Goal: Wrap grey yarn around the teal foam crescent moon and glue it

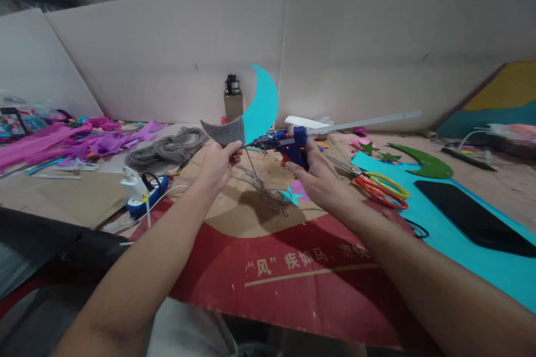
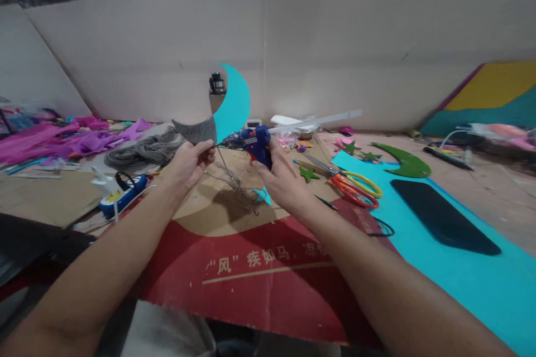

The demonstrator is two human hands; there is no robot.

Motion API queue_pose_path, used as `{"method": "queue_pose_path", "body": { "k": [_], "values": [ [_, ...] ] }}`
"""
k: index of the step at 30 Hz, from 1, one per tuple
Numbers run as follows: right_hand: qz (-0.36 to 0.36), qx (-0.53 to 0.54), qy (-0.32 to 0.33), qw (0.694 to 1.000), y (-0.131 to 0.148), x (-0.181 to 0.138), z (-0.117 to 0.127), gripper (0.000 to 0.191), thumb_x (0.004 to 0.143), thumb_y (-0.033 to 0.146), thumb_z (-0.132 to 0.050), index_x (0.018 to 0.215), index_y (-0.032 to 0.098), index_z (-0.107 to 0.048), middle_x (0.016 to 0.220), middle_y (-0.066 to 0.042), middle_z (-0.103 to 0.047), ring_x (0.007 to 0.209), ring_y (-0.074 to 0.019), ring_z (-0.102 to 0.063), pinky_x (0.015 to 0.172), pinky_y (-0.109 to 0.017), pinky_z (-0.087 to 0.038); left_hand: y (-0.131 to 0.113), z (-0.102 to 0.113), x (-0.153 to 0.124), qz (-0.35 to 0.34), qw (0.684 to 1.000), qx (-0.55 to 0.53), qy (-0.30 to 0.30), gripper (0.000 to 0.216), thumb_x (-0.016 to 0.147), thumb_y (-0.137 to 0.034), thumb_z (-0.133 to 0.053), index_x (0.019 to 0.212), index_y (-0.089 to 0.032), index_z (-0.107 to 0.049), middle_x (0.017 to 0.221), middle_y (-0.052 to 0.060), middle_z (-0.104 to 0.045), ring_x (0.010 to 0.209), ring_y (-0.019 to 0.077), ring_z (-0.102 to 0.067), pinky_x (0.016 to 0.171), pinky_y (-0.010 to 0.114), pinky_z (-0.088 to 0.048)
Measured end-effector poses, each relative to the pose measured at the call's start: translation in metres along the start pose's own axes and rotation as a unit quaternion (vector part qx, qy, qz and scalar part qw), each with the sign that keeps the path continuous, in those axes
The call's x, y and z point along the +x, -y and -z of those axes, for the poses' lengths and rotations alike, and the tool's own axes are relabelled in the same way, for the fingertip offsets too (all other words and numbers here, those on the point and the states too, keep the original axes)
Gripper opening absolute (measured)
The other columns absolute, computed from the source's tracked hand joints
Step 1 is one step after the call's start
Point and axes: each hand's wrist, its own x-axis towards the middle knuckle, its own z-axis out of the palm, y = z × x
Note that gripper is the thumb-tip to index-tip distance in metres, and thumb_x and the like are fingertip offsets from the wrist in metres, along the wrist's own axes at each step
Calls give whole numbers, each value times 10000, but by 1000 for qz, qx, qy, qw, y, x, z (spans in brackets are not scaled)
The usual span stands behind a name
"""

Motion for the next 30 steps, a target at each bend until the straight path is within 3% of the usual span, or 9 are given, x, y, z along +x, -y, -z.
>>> {"method": "queue_pose_path", "body": {
  "k": [30],
  "values": [
    [10, -12, -5, 1000, 1, 1, 2, 582, 856, 289, -502, 1413, 267, -335, 1248, -93, -564, 1118, -279, -539, 970, -496, -412, 0, 1, 0, 2, 1000, 5, 13, 212, 602, -169, -731, 734, -126, -571, 644, -21, -556, 539, 59, -509, 493, 190, -376]
  ]
}}
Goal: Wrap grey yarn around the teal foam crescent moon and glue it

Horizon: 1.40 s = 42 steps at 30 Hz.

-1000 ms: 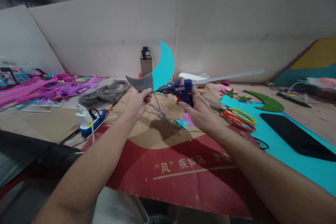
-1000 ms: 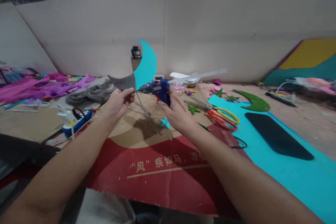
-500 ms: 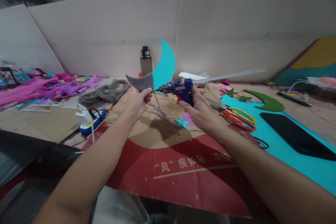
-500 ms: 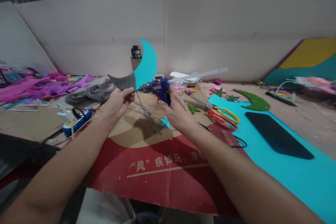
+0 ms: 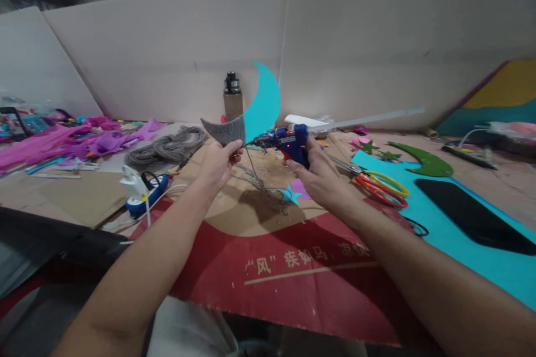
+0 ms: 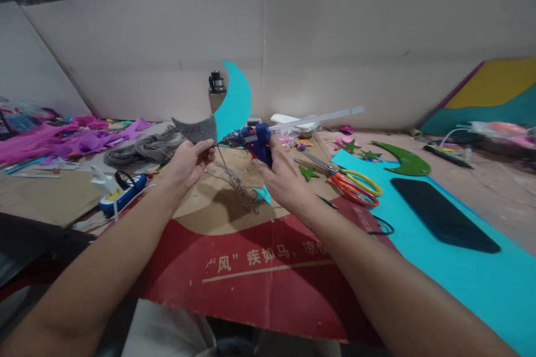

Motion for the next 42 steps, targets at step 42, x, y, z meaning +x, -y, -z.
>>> {"method": "queue_pose_path", "body": {
  "k": [42],
  "values": [
    [3, 40, -12, 999, 3, 2, 3, 528, 850, 272, -499, 1366, 274, -386, 1231, -74, -569, 1176, -267, -512, 1009, -472, -394, 2, 0, 0, 11, 1000, 15, 20, 220, 603, -183, -728, 748, -141, -568, 617, -25, -562, 527, 54, -497, 513, 181, -390]
  ]
}}
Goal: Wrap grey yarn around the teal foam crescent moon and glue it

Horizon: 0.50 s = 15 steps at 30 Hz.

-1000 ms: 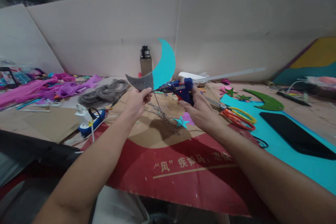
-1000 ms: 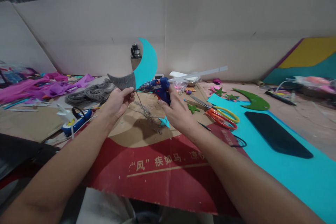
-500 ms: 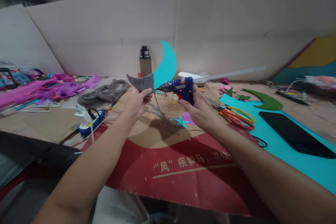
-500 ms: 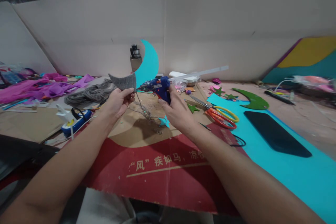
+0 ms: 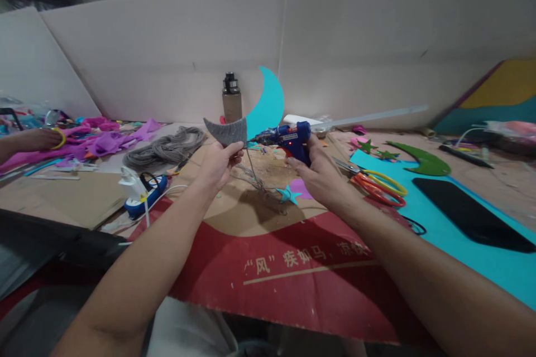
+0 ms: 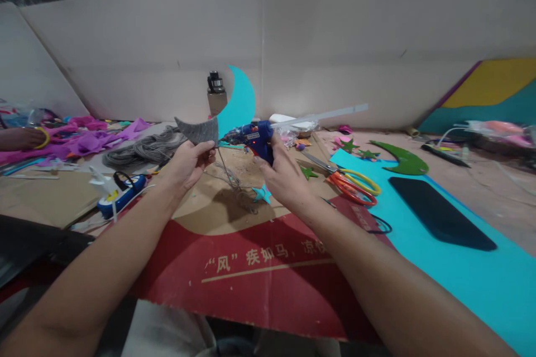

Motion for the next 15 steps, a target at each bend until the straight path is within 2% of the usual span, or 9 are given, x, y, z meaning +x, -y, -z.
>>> {"method": "queue_pose_path", "body": {
  "k": [15],
  "values": [
    [-8, 2, -2, 1000, 2, 0, 1, 550, 855, 271, -502, 1387, 266, -364, 1271, -80, -546, 1233, -271, -474, 1033, -481, -373, -1, 0, 0, -1, 1000, 3, 5, 236, 594, -188, -737, 759, -142, -574, 633, -23, -566, 527, 51, -491, 513, 180, -387]
  ]
}}
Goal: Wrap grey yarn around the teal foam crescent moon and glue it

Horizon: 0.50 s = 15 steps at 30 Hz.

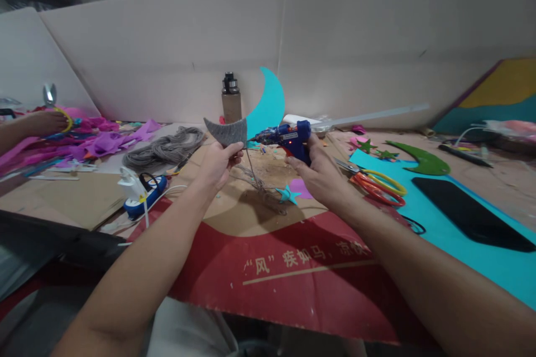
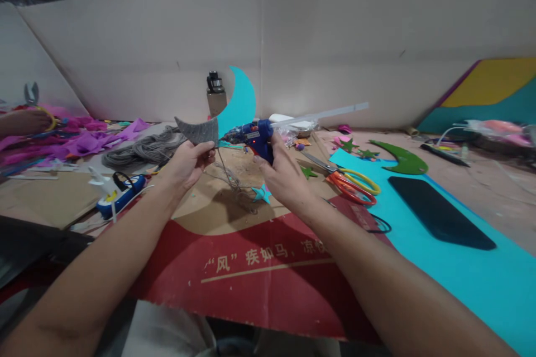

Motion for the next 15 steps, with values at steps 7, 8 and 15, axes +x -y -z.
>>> {"method": "queue_pose_path", "body": {
  "k": [7, 8, 15],
  "values": [
    [10, 8, 3, 1000, -1, 0, -1, 542, 855, 264, -499, 1382, 285, -372, 1263, -67, -556, 1202, -267, -496, 1015, -479, -393, -2, -1, -1, 4, 1000, -3, -4, 250, 586, -195, -744, 762, -139, -574, 636, -21, -570, 527, 52, -498, 515, 182, -390],
    [12, 9, 3, 1000, -1, 0, -1, 544, 853, 262, -501, 1381, 287, -372, 1272, -65, -551, 1200, -265, -497, 1018, -475, -391, -2, -1, -1, 4, 1000, -2, -7, 249, 585, -193, -744, 759, -140, -573, 630, -21, -569, 523, 53, -496, 513, 182, -390],
    [2, 7, 1, 1000, -3, 2, 0, 547, 856, 258, -491, 1387, 270, -361, 1297, -73, -538, 1197, -259, -502, 1029, -469, -383, -1, -1, 0, 4, 1000, -3, -2, 257, 582, -186, -747, 775, -144, -582, 627, -18, -576, 519, 54, -495, 507, 179, -388]
  ]
}}
